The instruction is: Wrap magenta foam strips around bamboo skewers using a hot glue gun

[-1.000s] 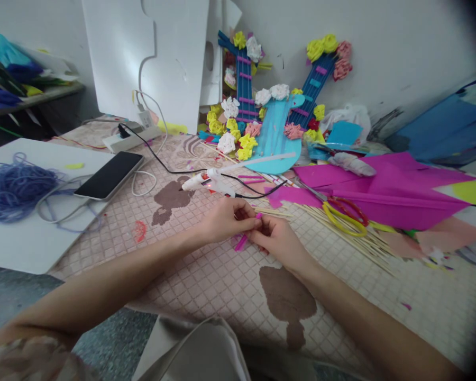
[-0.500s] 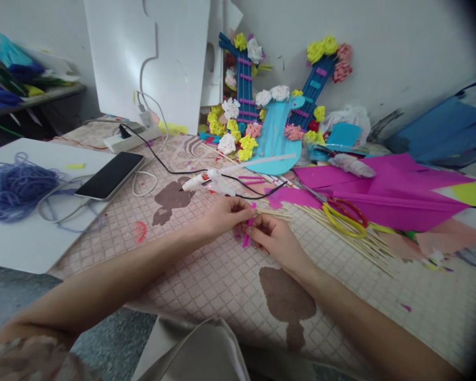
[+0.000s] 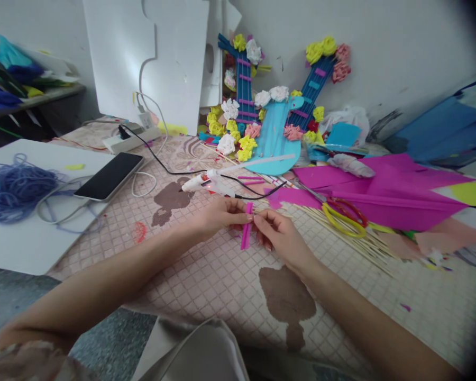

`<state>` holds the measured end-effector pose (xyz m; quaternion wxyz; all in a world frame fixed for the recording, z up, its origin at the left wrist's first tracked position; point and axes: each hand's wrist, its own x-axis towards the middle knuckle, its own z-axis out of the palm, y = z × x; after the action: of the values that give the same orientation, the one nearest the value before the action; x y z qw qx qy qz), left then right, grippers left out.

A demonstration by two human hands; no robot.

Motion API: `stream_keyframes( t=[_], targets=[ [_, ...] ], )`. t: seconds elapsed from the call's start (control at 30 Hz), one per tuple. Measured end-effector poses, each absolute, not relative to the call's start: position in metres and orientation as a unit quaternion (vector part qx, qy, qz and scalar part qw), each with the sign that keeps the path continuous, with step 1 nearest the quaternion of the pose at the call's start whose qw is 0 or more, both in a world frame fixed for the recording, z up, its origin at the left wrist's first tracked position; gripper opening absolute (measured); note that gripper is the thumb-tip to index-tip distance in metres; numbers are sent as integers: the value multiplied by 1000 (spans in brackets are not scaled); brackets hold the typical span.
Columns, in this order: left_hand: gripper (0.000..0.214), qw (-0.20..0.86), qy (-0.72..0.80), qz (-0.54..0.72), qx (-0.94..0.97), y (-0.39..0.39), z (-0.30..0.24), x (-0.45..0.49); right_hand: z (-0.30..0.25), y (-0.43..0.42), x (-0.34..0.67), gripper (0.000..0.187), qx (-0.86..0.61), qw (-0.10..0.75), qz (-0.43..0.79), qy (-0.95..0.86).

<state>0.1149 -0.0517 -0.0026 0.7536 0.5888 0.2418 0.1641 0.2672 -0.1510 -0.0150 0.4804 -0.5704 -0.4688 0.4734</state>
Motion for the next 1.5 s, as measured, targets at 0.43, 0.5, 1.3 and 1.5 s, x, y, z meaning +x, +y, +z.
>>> stream_keyframes(
  t=[0.43, 0.5, 1.3, 1.5],
  targets=[
    [37, 742, 248, 152, 604, -57, -9, 119, -18, -147, 269, 28, -544, 526, 488, -434],
    [36, 739, 247, 158, 607, -57, -11, 119, -18, -147, 269, 28, -549, 527, 479, -438],
    [25, 736, 272, 199, 587, -58, -10, 121, -16, -149, 268, 29, -580, 532, 441, -432],
    [24, 796, 279, 234, 484, -60, -2, 121, -13, -150, 264, 33, -563, 495, 483, -452]
  ],
)
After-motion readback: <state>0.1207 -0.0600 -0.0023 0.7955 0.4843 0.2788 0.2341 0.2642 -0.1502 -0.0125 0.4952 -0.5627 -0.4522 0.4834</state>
